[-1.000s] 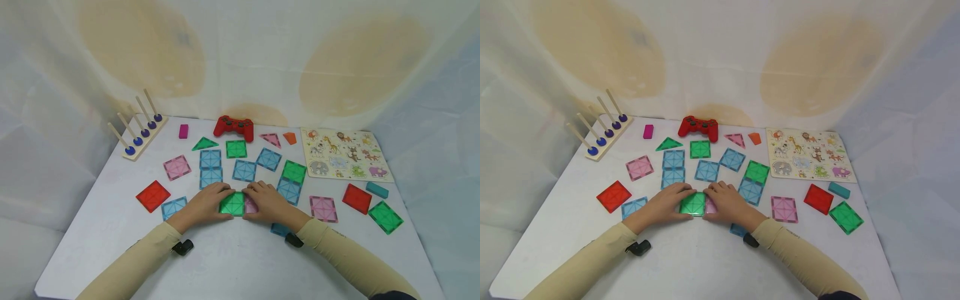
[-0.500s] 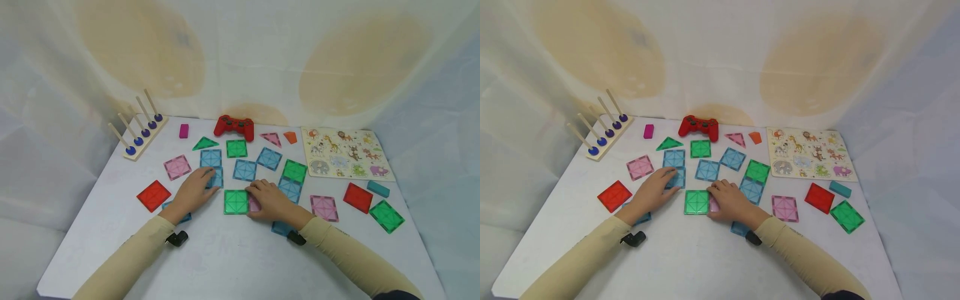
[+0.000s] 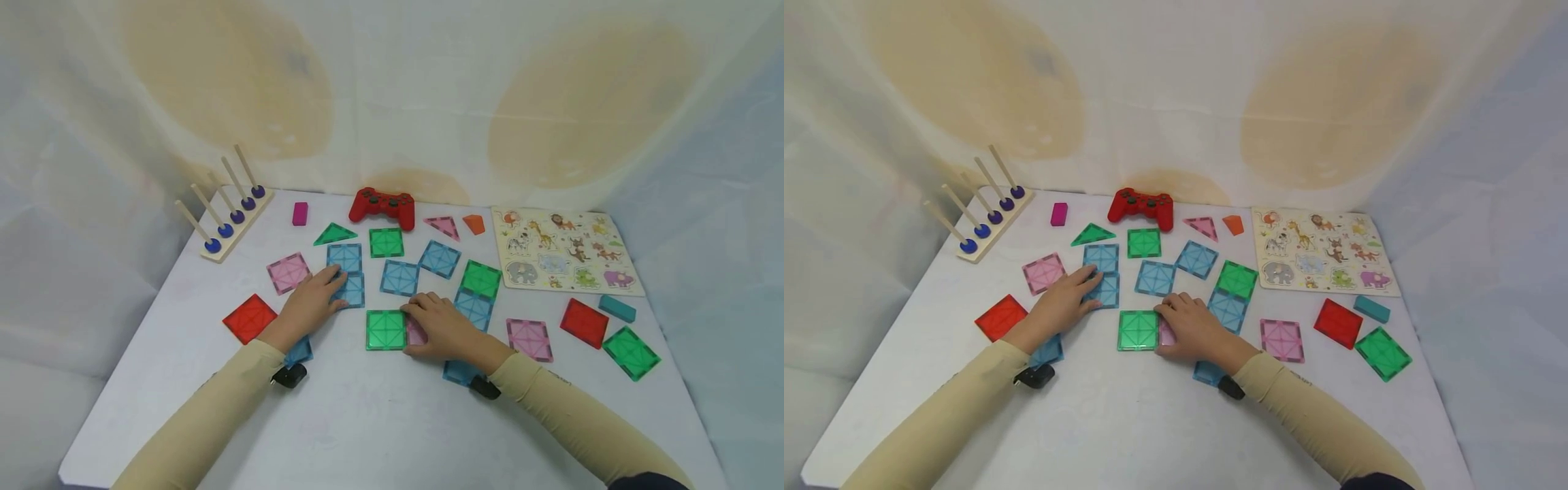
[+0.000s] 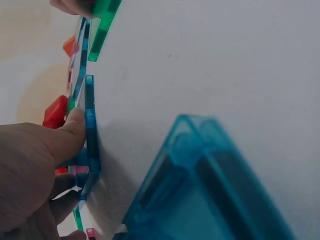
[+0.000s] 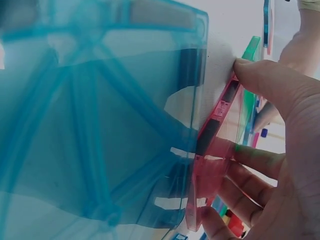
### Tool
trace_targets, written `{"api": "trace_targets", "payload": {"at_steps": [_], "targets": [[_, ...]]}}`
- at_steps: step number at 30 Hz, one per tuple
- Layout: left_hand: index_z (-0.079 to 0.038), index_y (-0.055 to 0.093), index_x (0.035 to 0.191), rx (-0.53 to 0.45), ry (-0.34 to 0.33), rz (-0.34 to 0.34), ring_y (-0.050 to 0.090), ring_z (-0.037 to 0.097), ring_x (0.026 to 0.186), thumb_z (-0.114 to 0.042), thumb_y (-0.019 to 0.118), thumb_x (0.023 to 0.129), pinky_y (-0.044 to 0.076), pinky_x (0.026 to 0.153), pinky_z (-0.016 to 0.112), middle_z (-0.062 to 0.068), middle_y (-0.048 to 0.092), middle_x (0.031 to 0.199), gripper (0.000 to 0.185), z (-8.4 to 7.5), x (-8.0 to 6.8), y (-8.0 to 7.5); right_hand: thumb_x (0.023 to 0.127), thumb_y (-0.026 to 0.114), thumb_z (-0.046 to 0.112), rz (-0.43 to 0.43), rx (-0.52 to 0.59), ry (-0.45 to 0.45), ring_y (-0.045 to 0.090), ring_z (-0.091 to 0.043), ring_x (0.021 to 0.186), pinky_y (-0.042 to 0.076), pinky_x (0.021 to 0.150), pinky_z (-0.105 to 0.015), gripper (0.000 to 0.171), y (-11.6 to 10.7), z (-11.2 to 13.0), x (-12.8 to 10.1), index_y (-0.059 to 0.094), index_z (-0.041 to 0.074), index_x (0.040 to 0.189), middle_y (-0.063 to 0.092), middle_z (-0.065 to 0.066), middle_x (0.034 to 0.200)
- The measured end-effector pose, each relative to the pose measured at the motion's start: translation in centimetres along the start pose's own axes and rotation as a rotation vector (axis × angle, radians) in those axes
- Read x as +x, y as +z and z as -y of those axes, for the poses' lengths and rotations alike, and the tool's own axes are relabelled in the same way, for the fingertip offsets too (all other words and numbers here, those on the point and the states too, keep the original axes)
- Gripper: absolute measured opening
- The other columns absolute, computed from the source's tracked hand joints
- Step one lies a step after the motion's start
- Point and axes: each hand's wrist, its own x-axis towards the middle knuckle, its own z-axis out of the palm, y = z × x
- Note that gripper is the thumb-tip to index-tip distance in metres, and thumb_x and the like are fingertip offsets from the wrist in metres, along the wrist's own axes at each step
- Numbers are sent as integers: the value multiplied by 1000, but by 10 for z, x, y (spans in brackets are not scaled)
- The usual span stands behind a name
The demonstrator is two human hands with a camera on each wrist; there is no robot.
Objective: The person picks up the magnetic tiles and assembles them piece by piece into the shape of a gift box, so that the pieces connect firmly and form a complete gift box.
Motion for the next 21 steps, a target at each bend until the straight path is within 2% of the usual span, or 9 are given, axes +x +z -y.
{"api": "trace_targets", "payload": {"at_steps": [10,17,21], "targets": [[-23,39,158,-20,-66,110,16,42,153,-44,67,97,13,120,66,22,20,166,70,2,3,-8,83,79,55,-8,3,-7,48,-22,119,48,100,-44,78,2,-2,-1,56,13,143,54,-6,135],[-21,42,156,-53,-25,88,11,43,154,-41,71,95,11,119,67,18,20,167,70,5,0,-7,82,79,57,-17,-8,-8,48,-21,118,49,99,-44,78,4,-3,1,56,15,143,54,-5,133],[-15,45,155,-87,21,67,17,38,154,-38,73,94,19,121,60,14,26,166,71,5,-3,-5,82,79,57,-14,-10,-7,48,-21,118,48,99,-44,78,4,-4,1,56,15,143,54,-5,134]]}}
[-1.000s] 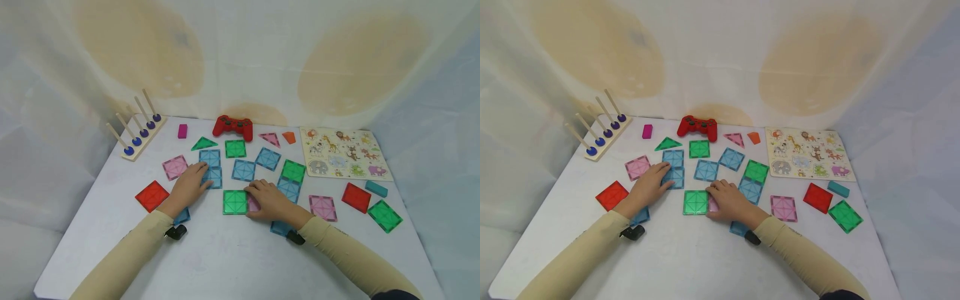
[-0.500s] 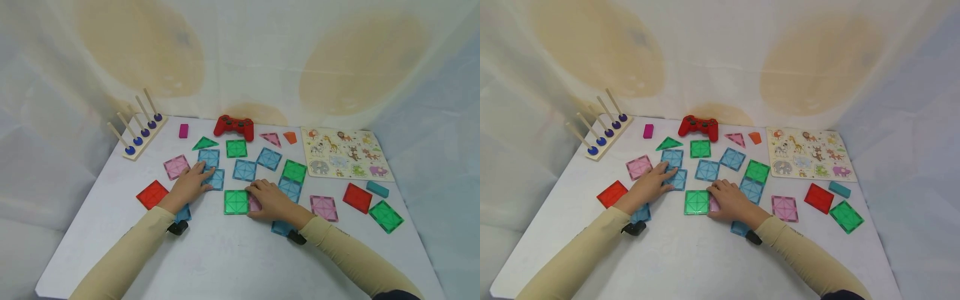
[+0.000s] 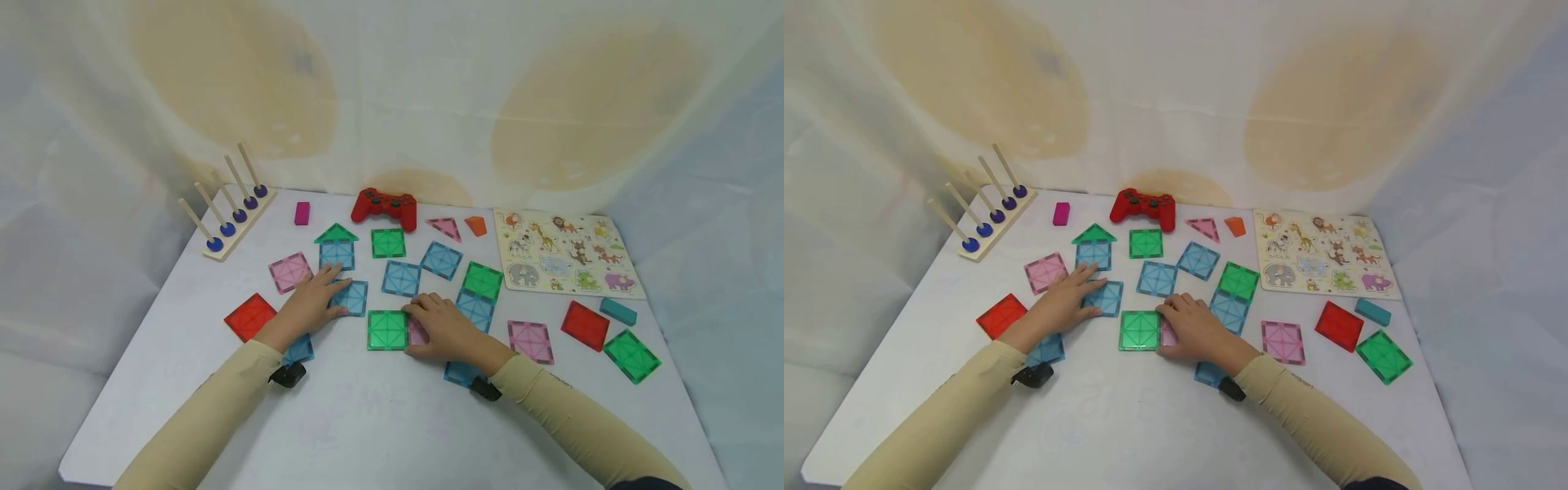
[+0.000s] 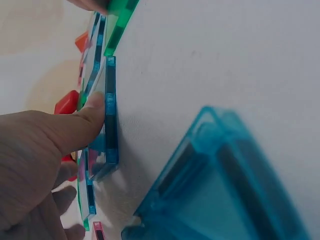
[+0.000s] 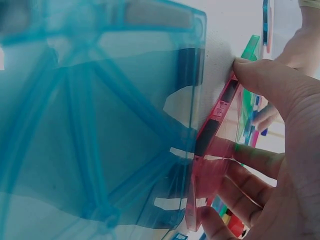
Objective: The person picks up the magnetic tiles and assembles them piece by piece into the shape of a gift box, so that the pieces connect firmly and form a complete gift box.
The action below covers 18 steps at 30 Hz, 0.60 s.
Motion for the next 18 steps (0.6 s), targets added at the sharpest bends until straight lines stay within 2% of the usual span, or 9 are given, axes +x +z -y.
{"api": "trace_targets", "payload": {"at_steps": [4,8,13,18], "targets": [[-8,46,153,-14,28,-3,32,35,149,-36,75,93,36,116,52,13,38,160,72,0,-3,3,82,79,54,-5,15,4,48,-23,119,48,100,-45,77,-2,-1,-1,56,13,143,54,-6,135],[-10,47,153,-10,26,4,42,32,141,-38,76,92,46,109,47,12,46,153,73,2,-8,6,83,80,51,-14,33,13,48,-24,119,48,101,-47,76,-3,-2,-2,56,12,143,54,-7,135],[-15,49,152,-26,69,5,45,30,136,-37,77,91,50,105,46,11,48,148,71,6,-14,7,83,80,50,-10,49,16,48,-24,120,48,101,-47,77,-4,-3,-3,54,16,147,53,-7,135],[-15,53,150,-53,110,16,45,29,134,-41,78,90,48,107,47,9,49,147,70,8,-18,8,85,79,52,-11,36,2,48,-25,123,48,101,-49,77,-3,-4,-3,52,21,150,53,-6,136]]}}
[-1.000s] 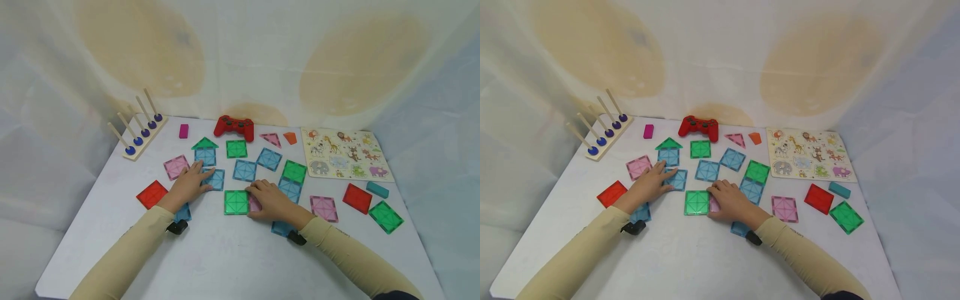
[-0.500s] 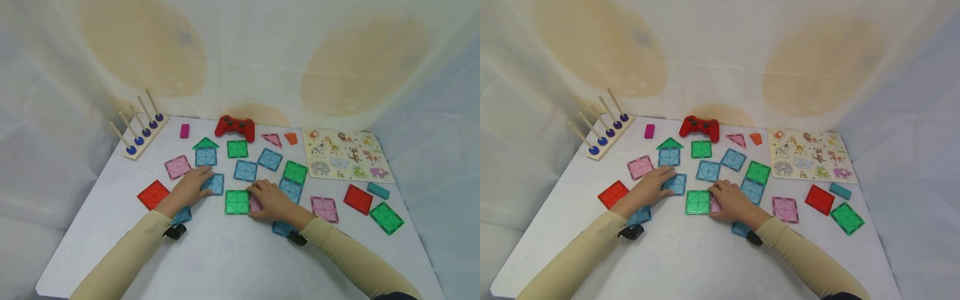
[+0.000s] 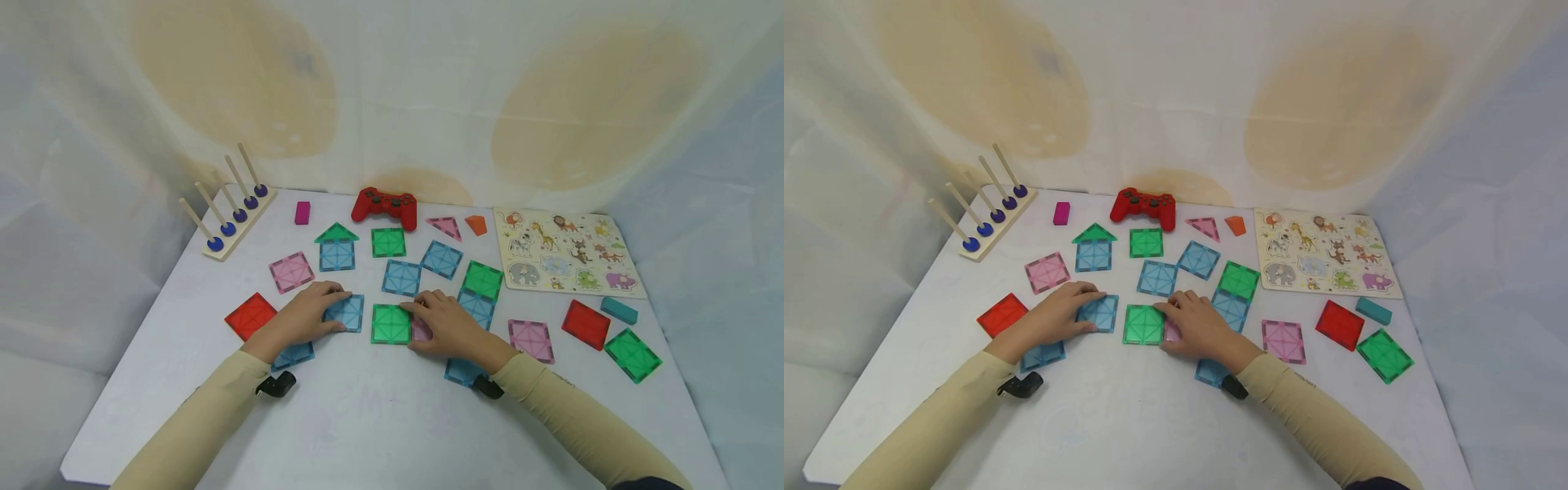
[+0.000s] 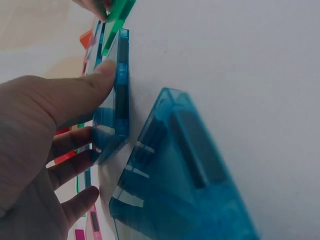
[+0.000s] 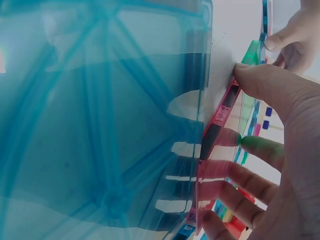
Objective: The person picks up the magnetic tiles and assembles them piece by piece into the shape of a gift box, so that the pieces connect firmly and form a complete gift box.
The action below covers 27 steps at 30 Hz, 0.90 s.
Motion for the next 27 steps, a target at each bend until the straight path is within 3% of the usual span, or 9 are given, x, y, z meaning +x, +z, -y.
{"api": "trace_targets", "payload": {"at_steps": [7,17,27], "targets": [[-17,56,147,-10,28,-13,46,28,133,-50,84,80,45,108,50,8,51,145,80,-5,0,6,86,77,52,5,-1,-7,47,-28,128,46,104,-54,76,-2,2,3,52,20,150,52,-7,145],[-14,57,146,34,37,-56,48,27,130,-46,86,80,45,108,48,8,54,142,78,-19,3,11,86,77,53,25,-14,2,46,-28,131,45,106,-53,77,-1,3,7,52,21,150,51,-6,148],[-15,55,147,74,71,-84,47,24,128,-55,83,79,41,109,49,5,53,138,84,-28,14,26,87,76,54,32,-12,-18,45,-27,133,43,108,-53,76,-1,2,7,51,20,151,52,-4,147]]}}
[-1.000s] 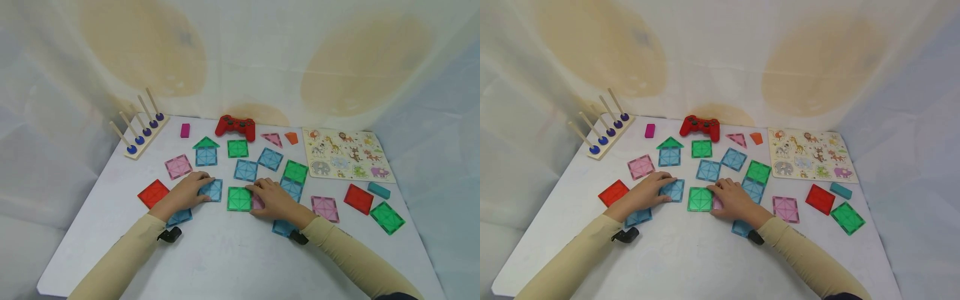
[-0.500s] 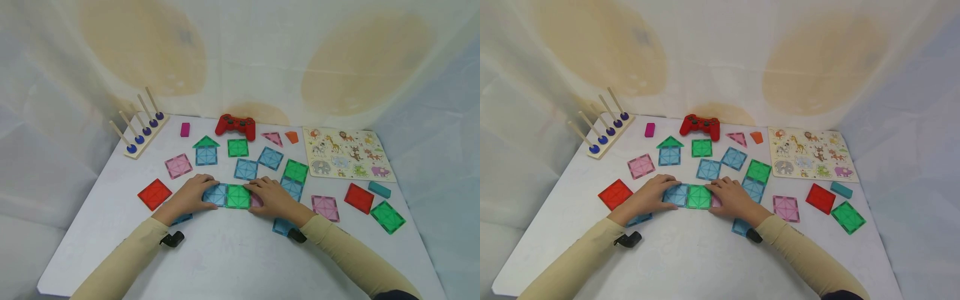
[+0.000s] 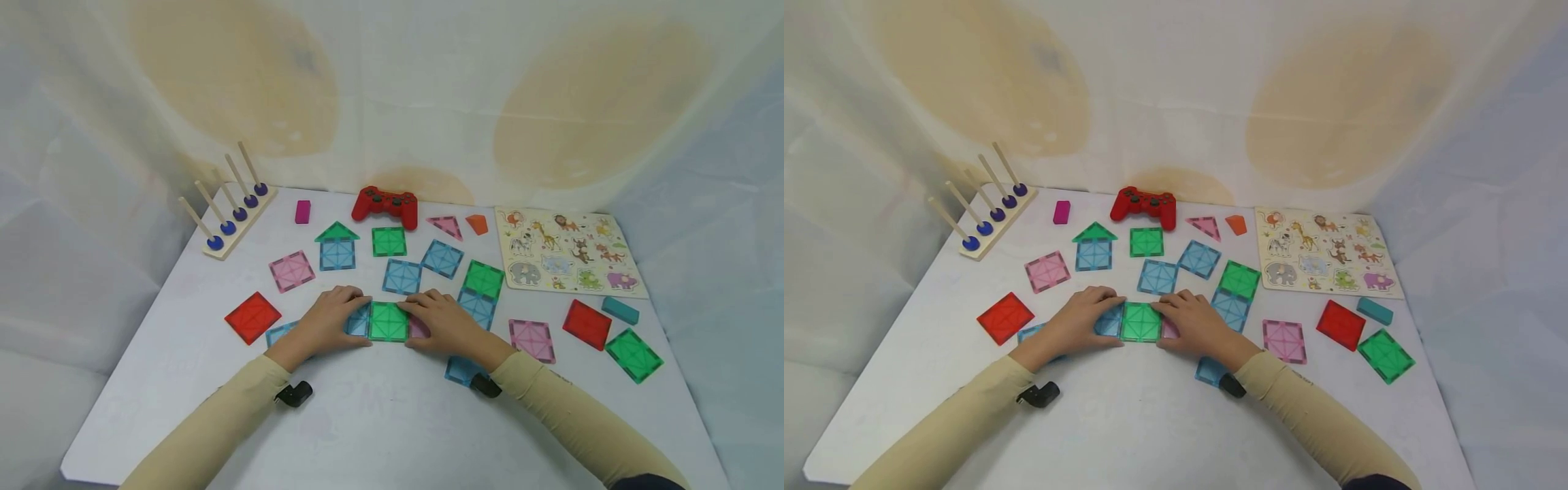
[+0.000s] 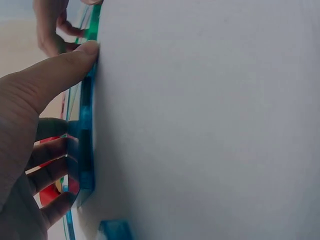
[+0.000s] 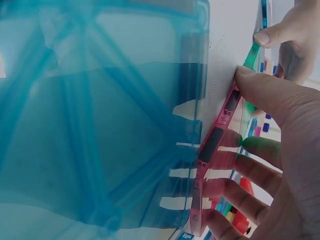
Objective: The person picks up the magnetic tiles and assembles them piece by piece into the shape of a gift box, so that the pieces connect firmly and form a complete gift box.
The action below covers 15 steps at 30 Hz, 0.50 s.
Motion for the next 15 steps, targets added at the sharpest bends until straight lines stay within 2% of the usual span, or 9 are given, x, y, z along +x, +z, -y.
{"api": "trace_targets", "payload": {"at_steps": [6,15], "targets": [[-16,58,144,9,11,-27,47,24,127,-53,83,80,42,107,49,5,53,135,78,-3,1,1,89,74,53,1,-3,0,45,-27,134,42,110,-53,75,1,-2,-1,50,18,151,51,-5,148],[-13,58,140,-2,-5,-19,46,26,129,-51,83,80,41,109,50,7,53,138,76,-5,-1,-2,93,73,46,-28,95,30,45,-27,137,46,109,-46,70,-1,-11,-16,50,16,152,51,-8,147]]}}
